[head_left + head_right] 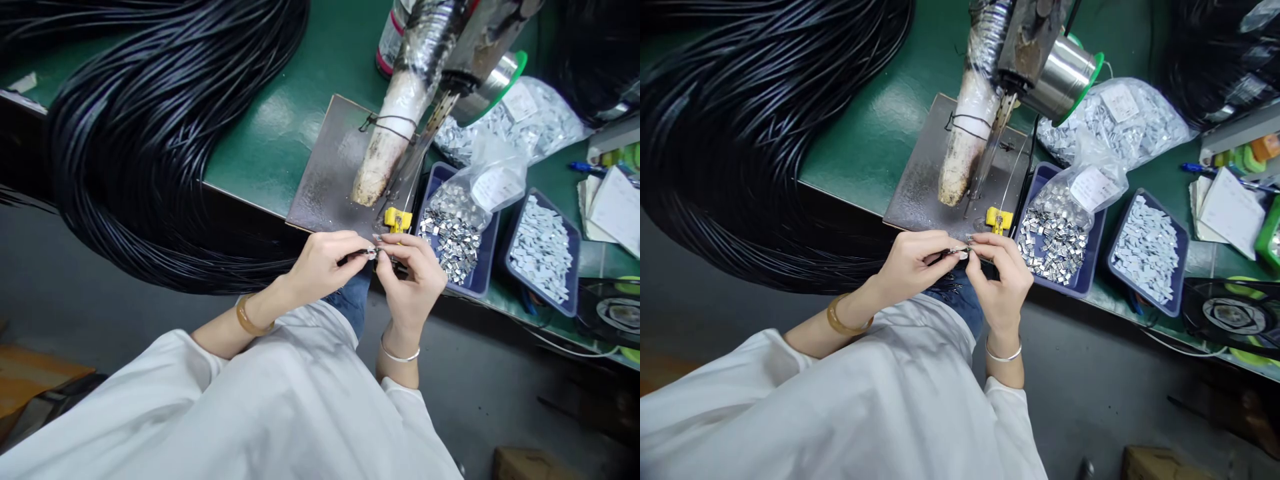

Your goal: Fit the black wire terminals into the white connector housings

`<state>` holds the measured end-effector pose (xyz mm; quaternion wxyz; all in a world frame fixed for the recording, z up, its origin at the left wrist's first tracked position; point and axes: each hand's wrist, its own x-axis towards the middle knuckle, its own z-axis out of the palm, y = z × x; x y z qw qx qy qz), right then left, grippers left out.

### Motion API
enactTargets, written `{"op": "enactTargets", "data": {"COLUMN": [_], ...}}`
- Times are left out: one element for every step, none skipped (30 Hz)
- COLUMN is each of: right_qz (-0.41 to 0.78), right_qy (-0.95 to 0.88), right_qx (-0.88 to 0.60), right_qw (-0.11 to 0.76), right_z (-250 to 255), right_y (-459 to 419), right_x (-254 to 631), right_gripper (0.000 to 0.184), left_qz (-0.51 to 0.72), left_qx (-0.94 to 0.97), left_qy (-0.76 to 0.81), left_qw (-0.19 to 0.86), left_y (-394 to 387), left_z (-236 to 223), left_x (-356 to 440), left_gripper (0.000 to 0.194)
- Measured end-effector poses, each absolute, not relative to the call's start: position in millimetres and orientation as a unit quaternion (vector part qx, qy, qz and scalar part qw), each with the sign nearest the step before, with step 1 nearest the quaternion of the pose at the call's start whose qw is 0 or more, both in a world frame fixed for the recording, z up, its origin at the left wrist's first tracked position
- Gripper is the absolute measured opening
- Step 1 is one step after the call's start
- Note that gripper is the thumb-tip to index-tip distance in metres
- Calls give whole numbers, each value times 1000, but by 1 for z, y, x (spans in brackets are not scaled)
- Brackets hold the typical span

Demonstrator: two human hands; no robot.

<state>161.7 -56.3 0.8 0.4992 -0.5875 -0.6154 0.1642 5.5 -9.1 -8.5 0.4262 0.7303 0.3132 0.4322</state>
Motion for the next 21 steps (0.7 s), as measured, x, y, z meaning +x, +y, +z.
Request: {"op": "enactTargets", "data": {"right_qz": [154, 159, 175, 192, 201, 202, 200, 199, 200, 203, 200, 189, 172, 155, 142, 137, 139, 145, 153, 159, 164], "right_qy": [-615, -607, -594, -579, -568, -563, -559, -556, -550, -543, -536, -532, -532, -537, -547, -558, -570, -581, -589, -595, -598], "right_qx": [-589, -587, -582, -577, -572, -569, -568, -569, -571, -575, -582, -590, -597, -602, -604, -604, -603, -600, -596, -592, -589], "right_qw": [501, 512, 527, 544, 556, 565, 570, 573, 576, 577, 578, 578, 575, 570, 562, 551, 541, 531, 524, 520, 518], "right_z": [1, 0, -1, -2, -3, -4, -5, -5, -5, -5, -4, -3, -3, -2, -2, -1, -2, -2, -2, -2, -3], "right_y": [-57, -58, -59, -59, -59, -59, -59, -58, -57, -56, -55, -54, -53, -53, -52, -52, -52, -52, -52, -53, -53], "right_x": [160, 158, 155, 152, 150, 148, 146, 146, 146, 146, 147, 149, 150, 152, 153, 154, 155, 155, 155, 155, 155], "right_gripper": [7, 7, 5, 4, 4, 5, 5, 5, 5, 5, 4, 5, 7, 8, 9, 9, 9, 9, 10, 12, 13], "left_qz": [437, 443, 447, 447, 442, 435, 428, 423, 423, 425, 428, 431, 430, 427, 425, 422, 420, 419, 419, 418, 416], "left_qx": [739, 736, 723, 703, 679, 651, 620, 588, 557, 529, 504, 485, 471, 463, 458, 454, 452, 451, 452, 454, 459], "left_qy": [314, 319, 325, 331, 334, 335, 333, 331, 330, 328, 328, 328, 327, 325, 320, 317, 315, 315, 316, 319, 322], "left_qw": [406, 402, 415, 443, 482, 524, 567, 604, 634, 658, 675, 687, 697, 705, 712, 718, 721, 722, 721, 719, 716], "left_y": [-11, -13, -16, -19, -21, -22, -23, -23, -22, -20, -18, -16, -14, -13, -11, -10, -9, -8, -7, -7, -6], "left_z": [-10, -10, -11, -11, -11, -10, -9, -7, -5, -3, -1, 0, 1, 1, 1, 0, -1, -2, -3, -4, -4], "left_x": [5, 5, 5, 6, 6, 6, 7, 7, 6, 6, 6, 5, 5, 5, 5, 6, 6, 6, 6, 7, 7], "left_gripper": [13, 13, 13, 14, 15, 16, 16, 15, 12, 9, 9, 13, 16, 17, 17, 16, 16, 17, 19, 20, 20]}}
